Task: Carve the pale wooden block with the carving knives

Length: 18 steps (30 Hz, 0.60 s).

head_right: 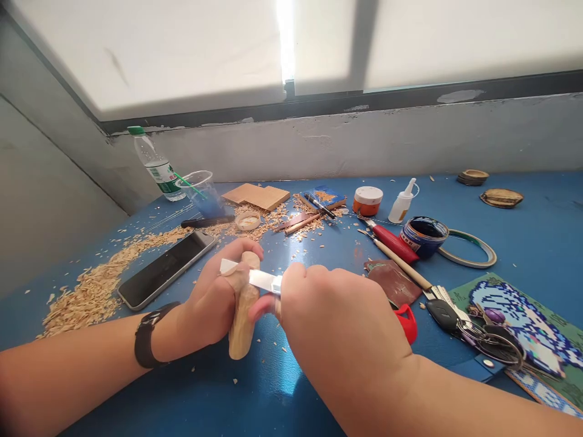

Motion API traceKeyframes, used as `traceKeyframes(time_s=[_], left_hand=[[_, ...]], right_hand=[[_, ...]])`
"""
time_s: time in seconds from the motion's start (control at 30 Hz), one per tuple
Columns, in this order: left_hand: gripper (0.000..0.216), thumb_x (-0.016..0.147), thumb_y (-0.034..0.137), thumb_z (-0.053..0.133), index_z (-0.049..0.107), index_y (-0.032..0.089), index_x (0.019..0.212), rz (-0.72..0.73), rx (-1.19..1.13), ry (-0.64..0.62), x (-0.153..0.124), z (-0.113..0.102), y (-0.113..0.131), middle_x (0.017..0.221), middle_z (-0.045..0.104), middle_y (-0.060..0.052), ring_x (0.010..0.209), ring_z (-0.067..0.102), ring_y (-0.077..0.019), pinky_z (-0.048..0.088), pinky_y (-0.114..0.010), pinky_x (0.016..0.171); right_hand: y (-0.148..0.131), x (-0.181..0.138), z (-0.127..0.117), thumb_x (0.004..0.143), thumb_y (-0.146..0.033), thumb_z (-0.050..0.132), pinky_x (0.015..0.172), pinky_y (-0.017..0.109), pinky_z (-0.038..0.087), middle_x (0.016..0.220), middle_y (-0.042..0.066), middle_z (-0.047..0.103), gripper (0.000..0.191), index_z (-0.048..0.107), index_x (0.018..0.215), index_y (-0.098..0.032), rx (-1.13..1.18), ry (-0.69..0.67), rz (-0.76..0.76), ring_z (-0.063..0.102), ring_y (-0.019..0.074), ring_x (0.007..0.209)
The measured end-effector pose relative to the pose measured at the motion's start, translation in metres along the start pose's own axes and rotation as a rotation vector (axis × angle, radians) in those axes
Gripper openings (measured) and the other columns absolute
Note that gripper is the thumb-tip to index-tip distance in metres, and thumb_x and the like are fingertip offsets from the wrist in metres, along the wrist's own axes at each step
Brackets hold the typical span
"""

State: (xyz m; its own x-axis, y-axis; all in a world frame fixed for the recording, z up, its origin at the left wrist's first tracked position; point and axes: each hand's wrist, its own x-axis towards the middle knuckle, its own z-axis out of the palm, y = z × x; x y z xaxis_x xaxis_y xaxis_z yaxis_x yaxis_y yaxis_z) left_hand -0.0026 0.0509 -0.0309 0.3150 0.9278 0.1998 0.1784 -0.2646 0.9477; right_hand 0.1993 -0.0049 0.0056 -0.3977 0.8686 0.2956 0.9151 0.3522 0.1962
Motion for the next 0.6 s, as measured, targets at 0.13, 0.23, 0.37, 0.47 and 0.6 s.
traceKeyframes(time_s=[0.13,0.23,0.37,0.47,0.6], left_hand=[[0.023,0.098,0.042,0.051,0.056,0.020,0.093,-0.020,-0.001,-0.069,0.004,-0.001,0.003,0.069,0.051,0.002,0.063,0.044,-0.0153,0.038,-0.030,0.059],[0.045,0.098,0.062,0.049,0.061,0.018,0.094,0.142,-0.001,-0.218,0.008,-0.005,0.001,0.076,0.058,-0.002,0.069,0.048,-0.0175,0.041,-0.032,0.063],[0.068,0.092,0.084,0.048,0.063,0.018,0.100,0.258,-0.005,-0.324,0.010,-0.009,-0.003,0.085,0.061,-0.005,0.074,0.051,-0.0198,0.043,-0.034,0.068],[0.068,0.091,0.084,0.050,0.063,0.018,0.101,0.326,0.037,-0.336,0.010,-0.010,-0.003,0.091,0.064,-0.007,0.078,0.053,-0.0207,0.043,-0.035,0.071],[0.058,0.091,0.075,0.057,0.061,0.018,0.103,0.348,0.016,-0.343,0.009,-0.009,-0.001,0.088,0.063,-0.006,0.077,0.053,-0.0207,0.044,-0.035,0.071]], right_hand=[[0.003,0.005,-0.007,0.107,-0.047,0.058,0.052,0.031,0.017,0.053,-0.001,0.045,0.045,0.062,0.071,-0.020,0.017,-0.080,-0.030,0.039,0.0119,0.044],[0.007,0.010,-0.011,0.101,-0.055,0.067,0.051,0.031,0.018,0.053,-0.002,0.047,0.046,0.062,0.070,-0.021,0.081,-0.121,-0.106,0.040,0.0121,0.044],[0.008,0.010,-0.015,0.097,-0.055,0.072,0.050,0.030,0.020,0.056,-0.001,0.055,0.041,0.065,0.074,-0.022,0.215,-0.108,-0.233,0.045,0.0129,0.046],[0.007,0.006,-0.015,0.101,-0.057,0.066,0.049,0.030,0.021,0.057,-0.001,0.060,0.041,0.068,0.081,-0.022,0.326,-0.112,-0.252,0.047,0.0130,0.044],[0.010,0.005,-0.011,0.103,-0.048,0.065,0.052,0.029,0.025,0.061,-0.001,0.064,0.033,0.068,0.083,-0.022,0.366,-0.116,-0.269,0.054,0.0138,0.049]])
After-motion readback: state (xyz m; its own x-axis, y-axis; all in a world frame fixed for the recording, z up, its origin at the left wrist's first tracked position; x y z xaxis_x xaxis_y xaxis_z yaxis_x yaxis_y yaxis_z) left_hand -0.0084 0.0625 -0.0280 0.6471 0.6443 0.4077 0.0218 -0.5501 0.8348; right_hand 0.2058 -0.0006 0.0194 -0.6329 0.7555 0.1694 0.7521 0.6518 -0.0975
